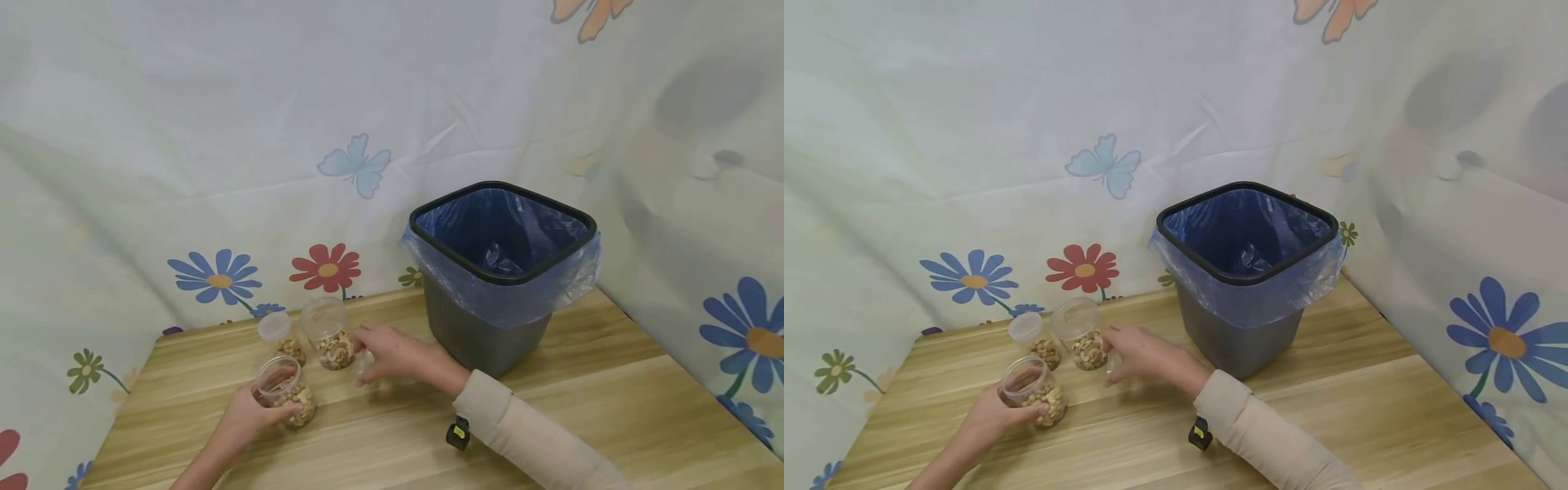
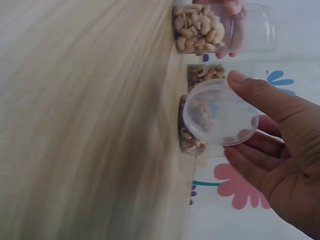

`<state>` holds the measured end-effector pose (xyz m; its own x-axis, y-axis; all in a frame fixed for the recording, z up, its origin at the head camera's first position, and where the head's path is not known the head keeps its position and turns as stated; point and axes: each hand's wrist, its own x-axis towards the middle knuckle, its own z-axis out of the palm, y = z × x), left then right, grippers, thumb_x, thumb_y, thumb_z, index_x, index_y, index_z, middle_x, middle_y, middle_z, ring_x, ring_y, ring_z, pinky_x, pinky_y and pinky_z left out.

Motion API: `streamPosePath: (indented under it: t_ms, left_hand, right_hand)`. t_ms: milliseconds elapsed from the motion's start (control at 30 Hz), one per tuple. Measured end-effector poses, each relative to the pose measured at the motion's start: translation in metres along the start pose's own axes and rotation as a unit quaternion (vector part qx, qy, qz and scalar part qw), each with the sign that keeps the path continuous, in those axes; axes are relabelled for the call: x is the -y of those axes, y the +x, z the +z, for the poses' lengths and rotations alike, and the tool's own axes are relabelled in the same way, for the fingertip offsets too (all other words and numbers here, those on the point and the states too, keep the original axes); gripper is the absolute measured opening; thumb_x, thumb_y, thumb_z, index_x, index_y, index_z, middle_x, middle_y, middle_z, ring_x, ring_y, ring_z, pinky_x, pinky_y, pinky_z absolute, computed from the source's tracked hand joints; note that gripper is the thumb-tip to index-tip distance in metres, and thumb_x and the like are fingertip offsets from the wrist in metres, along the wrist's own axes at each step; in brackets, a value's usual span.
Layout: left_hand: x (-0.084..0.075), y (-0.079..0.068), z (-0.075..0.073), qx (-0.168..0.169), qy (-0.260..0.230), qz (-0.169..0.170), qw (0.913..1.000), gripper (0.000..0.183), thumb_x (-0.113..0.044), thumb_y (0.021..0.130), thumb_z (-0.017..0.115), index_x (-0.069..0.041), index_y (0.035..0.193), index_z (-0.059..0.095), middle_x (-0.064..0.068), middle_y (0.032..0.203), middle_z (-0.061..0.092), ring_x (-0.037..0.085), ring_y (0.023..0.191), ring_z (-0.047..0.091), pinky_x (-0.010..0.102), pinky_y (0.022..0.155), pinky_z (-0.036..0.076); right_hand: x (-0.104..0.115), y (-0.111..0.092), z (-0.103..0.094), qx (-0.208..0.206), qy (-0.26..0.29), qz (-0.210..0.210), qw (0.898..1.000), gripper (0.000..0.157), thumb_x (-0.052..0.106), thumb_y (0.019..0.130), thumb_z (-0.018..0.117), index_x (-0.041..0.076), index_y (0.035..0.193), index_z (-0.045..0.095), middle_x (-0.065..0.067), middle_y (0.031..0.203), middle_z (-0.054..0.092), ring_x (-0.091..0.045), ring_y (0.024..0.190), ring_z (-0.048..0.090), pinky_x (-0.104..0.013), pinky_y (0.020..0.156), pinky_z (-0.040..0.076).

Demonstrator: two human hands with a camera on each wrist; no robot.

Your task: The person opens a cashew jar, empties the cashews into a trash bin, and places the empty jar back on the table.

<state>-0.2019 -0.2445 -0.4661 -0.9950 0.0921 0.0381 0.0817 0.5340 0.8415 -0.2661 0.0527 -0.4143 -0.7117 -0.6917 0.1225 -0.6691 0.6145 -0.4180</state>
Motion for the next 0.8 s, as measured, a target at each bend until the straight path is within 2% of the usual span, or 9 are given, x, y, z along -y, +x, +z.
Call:
streamPosePath:
  t_ms: [233,367,500,633,800]
  left_hand:
    - [-0.001,-0.001,0.0,0.003,0.002,-0.009,0.9999,0.066,-0.027,0.074,0.093,-0.019,0.133,0.066,0.007,0.137,0.065,0.01,0.104,0.064,0.021,0.085,0.051]
    - [-0.001,0.001,0.0,0.01,-0.001,-0.016,0.9998,0.065,-0.028,0.075,0.092,-0.021,0.134,0.065,0.006,0.138,0.064,0.019,0.108,0.065,0.023,0.085,0.051]
    - [0.0,0.005,0.001,0.014,0.009,-0.015,0.9998,0.065,-0.032,0.075,0.092,-0.023,0.134,0.065,0.004,0.138,0.064,0.022,0.109,0.065,0.025,0.085,0.052]
    - [0.001,0.009,0.001,0.014,0.007,-0.003,0.9999,0.064,-0.031,0.077,0.091,-0.021,0.134,0.065,0.005,0.139,0.064,0.022,0.109,0.065,0.027,0.087,0.052]
    - [0.001,0.01,-0.002,0.013,0.005,0.008,0.9999,0.064,-0.031,0.076,0.091,-0.019,0.134,0.065,0.007,0.138,0.064,0.024,0.108,0.067,0.026,0.087,0.052]
  right_hand:
    - [-0.012,-0.001,0.012,-0.037,0.001,-0.022,0.999,0.049,0.03,0.073,0.094,0.006,0.099,0.059,-0.001,0.103,0.059,-0.011,0.093,0.059,-0.022,0.082,0.051]
    - [-0.016,0.0,0.018,-0.045,0.007,-0.01,0.999,0.051,0.031,0.072,0.095,0.007,0.098,0.058,-0.001,0.102,0.058,-0.012,0.091,0.057,-0.023,0.08,0.05]
    - [-0.019,0.003,0.021,-0.021,0.009,0.024,0.999,0.059,0.032,0.073,0.094,0.006,0.116,0.063,-0.006,0.116,0.063,-0.016,0.102,0.062,-0.025,0.086,0.052]
    - [-0.023,0.007,0.023,0.01,-0.013,0.032,0.999,0.075,0.031,0.074,0.093,0.004,0.136,0.061,-0.009,0.129,0.068,-0.02,0.114,0.066,-0.028,0.094,0.053]
    - [-0.031,0.012,0.026,0.034,-0.035,0.035,0.998,0.075,0.031,0.074,0.093,0.002,0.136,0.063,-0.009,0.126,0.07,-0.018,0.111,0.066,-0.028,0.093,0.052]
